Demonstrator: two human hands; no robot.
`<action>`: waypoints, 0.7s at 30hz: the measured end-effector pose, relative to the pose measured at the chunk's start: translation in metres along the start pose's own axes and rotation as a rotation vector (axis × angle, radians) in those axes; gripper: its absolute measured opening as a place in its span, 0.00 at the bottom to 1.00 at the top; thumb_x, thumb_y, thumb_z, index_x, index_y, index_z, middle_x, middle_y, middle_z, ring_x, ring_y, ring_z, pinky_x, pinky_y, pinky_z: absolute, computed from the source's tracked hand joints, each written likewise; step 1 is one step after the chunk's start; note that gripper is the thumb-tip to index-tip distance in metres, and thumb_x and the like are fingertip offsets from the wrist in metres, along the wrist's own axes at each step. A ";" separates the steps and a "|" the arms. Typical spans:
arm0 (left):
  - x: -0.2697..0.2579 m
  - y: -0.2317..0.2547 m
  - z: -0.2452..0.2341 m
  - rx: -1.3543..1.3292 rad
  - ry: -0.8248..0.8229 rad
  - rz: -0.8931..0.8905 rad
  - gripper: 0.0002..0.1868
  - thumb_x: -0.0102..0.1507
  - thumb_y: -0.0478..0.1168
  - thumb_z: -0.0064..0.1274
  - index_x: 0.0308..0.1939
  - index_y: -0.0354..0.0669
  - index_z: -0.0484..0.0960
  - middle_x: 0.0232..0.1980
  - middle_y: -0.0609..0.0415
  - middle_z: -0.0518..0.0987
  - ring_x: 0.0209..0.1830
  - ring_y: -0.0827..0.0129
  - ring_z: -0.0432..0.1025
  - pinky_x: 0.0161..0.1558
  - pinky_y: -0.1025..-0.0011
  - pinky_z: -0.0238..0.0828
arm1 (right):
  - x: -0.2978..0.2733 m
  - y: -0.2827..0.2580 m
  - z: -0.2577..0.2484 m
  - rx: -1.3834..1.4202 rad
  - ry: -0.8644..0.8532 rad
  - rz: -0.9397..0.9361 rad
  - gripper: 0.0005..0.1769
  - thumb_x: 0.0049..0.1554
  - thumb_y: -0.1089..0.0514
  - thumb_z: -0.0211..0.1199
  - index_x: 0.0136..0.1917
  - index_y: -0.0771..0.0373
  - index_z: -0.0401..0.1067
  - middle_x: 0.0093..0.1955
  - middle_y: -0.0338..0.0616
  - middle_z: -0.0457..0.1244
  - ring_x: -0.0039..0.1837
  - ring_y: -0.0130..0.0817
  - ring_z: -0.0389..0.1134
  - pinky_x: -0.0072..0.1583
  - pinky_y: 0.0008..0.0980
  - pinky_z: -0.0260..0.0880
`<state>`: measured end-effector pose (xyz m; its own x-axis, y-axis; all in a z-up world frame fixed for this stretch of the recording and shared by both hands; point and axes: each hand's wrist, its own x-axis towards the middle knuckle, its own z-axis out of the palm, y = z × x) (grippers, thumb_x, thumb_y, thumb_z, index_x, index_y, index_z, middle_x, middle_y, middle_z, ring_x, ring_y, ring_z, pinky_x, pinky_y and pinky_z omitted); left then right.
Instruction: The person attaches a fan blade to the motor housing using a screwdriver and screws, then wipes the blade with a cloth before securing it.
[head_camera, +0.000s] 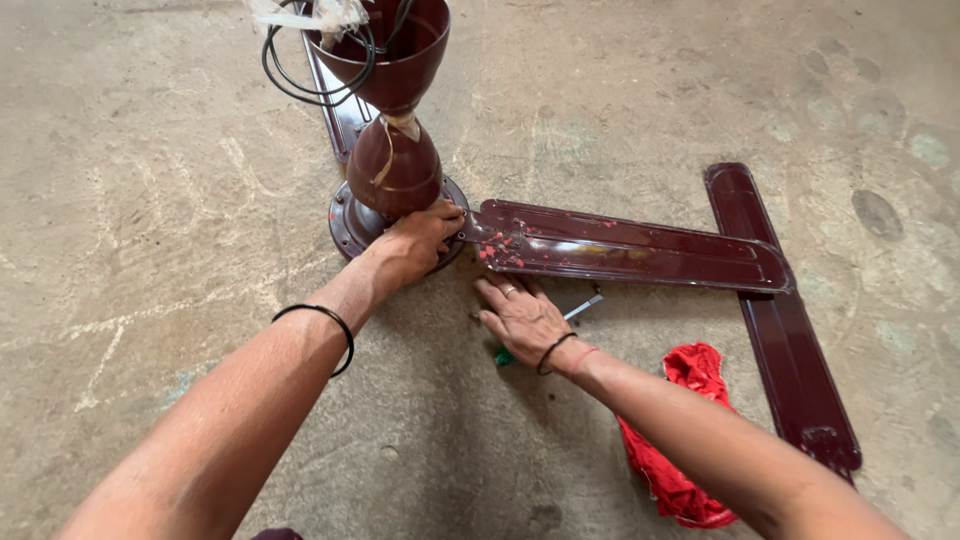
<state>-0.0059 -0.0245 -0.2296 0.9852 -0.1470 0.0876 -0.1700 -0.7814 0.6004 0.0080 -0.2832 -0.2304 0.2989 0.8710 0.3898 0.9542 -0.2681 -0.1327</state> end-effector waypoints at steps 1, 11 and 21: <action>0.001 0.000 0.001 -0.015 -0.016 -0.025 0.32 0.56 0.17 0.44 0.64 0.33 0.75 0.74 0.48 0.66 0.75 0.53 0.60 0.63 0.69 0.73 | -0.002 0.001 -0.008 0.085 -0.177 0.103 0.28 0.65 0.43 0.49 0.74 0.56 0.58 0.66 0.55 0.65 0.66 0.52 0.67 0.65 0.53 0.64; -0.007 0.002 0.005 -0.105 0.022 -0.255 0.37 0.57 0.14 0.41 0.66 0.46 0.75 0.82 0.52 0.53 0.80 0.54 0.53 0.63 0.71 0.74 | 0.027 0.084 -0.072 0.191 -0.404 0.337 0.52 0.46 0.36 0.73 0.78 0.46 0.56 0.73 0.53 0.58 0.76 0.50 0.58 0.75 0.50 0.60; -0.021 0.011 0.013 0.569 0.139 0.086 0.31 0.68 0.46 0.48 0.70 0.28 0.69 0.75 0.36 0.64 0.72 0.47 0.62 0.66 0.58 0.63 | 0.040 0.130 -0.037 0.073 -0.535 0.332 0.70 0.31 0.26 0.79 0.80 0.32 0.48 0.82 0.61 0.42 0.82 0.60 0.40 0.73 0.66 0.43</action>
<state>-0.0292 -0.0379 -0.2352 0.9543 -0.1738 0.2432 -0.1959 -0.9782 0.0695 0.1446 -0.2984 -0.1983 0.5139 0.8367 -0.1894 0.8029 -0.5469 -0.2374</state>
